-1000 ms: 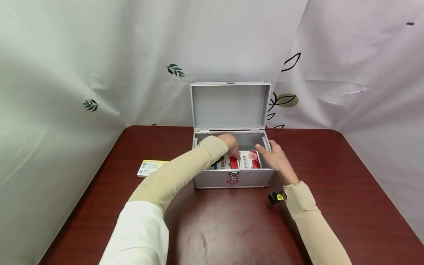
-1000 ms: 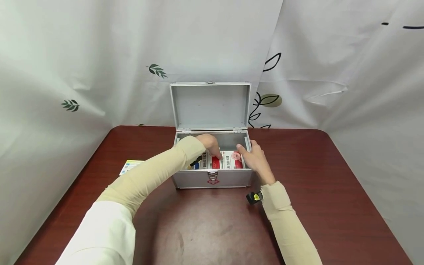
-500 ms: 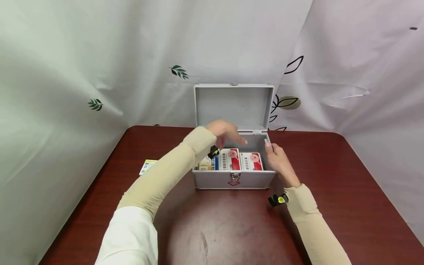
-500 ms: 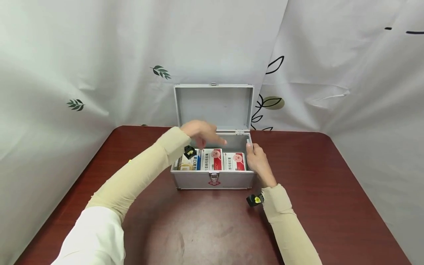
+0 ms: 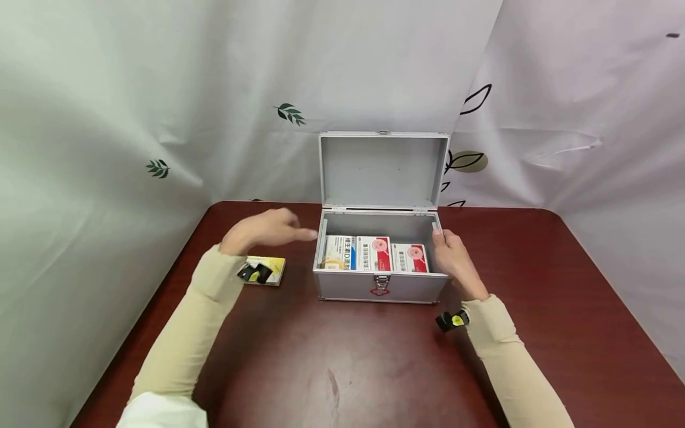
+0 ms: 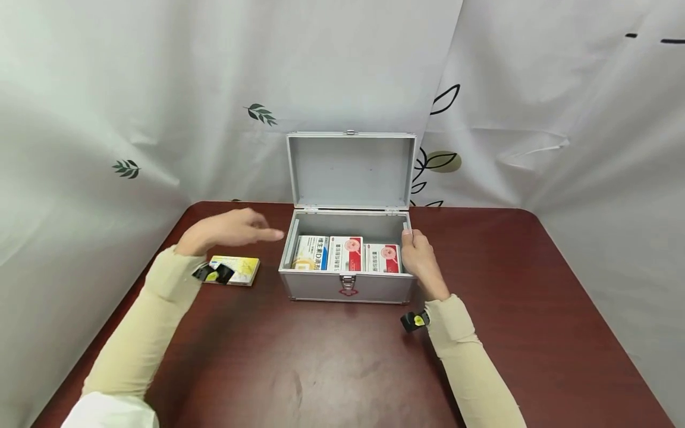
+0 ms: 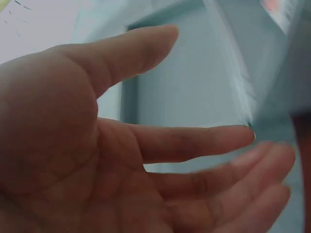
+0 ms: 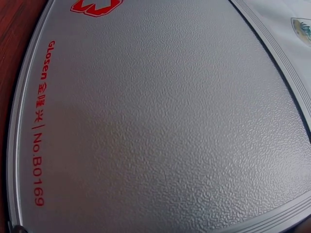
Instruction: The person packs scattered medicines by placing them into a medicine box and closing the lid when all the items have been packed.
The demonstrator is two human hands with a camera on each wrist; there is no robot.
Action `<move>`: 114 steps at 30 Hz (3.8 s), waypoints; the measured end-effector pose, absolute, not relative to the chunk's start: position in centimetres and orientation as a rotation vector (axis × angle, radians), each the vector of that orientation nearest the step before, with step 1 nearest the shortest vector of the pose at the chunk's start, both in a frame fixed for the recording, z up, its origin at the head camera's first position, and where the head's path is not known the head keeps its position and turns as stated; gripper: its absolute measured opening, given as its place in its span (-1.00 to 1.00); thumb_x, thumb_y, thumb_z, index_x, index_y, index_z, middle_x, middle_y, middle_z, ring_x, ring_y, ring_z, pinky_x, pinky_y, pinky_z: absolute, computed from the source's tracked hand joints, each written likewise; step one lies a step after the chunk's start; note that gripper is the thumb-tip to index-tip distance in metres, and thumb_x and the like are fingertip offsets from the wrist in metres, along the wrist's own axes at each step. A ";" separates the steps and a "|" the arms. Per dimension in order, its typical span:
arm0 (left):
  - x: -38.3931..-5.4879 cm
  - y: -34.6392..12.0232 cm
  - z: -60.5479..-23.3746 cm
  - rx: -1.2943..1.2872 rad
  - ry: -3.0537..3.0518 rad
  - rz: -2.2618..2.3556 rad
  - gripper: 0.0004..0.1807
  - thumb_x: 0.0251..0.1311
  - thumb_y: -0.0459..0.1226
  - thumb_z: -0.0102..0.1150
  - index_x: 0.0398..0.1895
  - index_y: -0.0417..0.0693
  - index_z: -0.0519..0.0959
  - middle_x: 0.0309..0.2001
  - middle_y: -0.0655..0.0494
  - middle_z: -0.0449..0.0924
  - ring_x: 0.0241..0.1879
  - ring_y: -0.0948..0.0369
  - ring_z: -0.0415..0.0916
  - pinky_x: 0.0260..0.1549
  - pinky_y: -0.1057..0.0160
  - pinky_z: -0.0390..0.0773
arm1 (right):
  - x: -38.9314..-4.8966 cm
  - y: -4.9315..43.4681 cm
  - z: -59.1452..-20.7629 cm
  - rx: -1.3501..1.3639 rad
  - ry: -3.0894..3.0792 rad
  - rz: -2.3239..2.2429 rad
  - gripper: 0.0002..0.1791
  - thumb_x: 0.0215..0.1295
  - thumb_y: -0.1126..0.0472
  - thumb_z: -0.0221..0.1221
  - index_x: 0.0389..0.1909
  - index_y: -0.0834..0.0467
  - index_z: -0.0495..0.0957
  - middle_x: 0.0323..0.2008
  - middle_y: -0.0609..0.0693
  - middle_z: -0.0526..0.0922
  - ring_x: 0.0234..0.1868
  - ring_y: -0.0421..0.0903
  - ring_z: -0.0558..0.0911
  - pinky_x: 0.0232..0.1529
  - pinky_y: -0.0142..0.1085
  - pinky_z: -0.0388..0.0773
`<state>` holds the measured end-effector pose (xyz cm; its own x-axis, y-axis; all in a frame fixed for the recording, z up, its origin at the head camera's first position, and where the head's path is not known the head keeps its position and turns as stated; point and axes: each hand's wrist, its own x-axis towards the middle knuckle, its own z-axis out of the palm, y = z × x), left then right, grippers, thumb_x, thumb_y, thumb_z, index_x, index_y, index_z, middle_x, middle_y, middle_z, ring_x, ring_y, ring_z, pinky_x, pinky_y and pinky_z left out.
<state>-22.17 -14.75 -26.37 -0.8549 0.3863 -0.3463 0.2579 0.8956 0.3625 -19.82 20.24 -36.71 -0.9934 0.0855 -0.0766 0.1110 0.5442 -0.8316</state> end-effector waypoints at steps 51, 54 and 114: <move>-19.9 -21.4 -32.4 0.254 2.827 0.516 -0.30 -0.07 0.22 0.20 -0.24 -0.28 0.44 -0.43 -0.03 0.44 -0.50 0.17 0.42 -0.57 0.29 0.42 | -19.5 20.1 -36.7 0.205 2.723 -1.475 -0.32 0.43 -0.13 -0.35 0.30 0.33 0.12 0.25 0.31 0.22 0.26 0.18 0.21 0.24 0.09 0.09; -19.6 -20.1 -30.6 0.178 2.865 0.566 -0.25 -0.10 0.28 0.18 -0.25 -0.27 0.43 -0.42 -0.05 0.45 -0.51 0.17 0.45 -0.59 0.31 0.44 | -19.5 20.0 -36.7 0.221 2.697 -1.475 -0.28 0.41 -0.17 -0.35 0.34 0.31 0.06 0.28 0.30 0.18 0.29 0.18 0.17 0.25 0.11 0.07; -25.6 6.8 -31.4 0.511 2.600 0.069 -0.37 0.00 0.14 0.16 0.08 -0.01 0.47 -0.05 0.10 0.51 -0.16 0.21 0.44 -0.19 0.27 0.46 | -18.6 19.3 -36.5 0.202 2.753 -1.515 -0.40 0.44 -0.08 -0.32 0.13 0.33 0.36 0.00 0.31 0.46 0.00 0.11 0.38 0.05 -0.07 0.27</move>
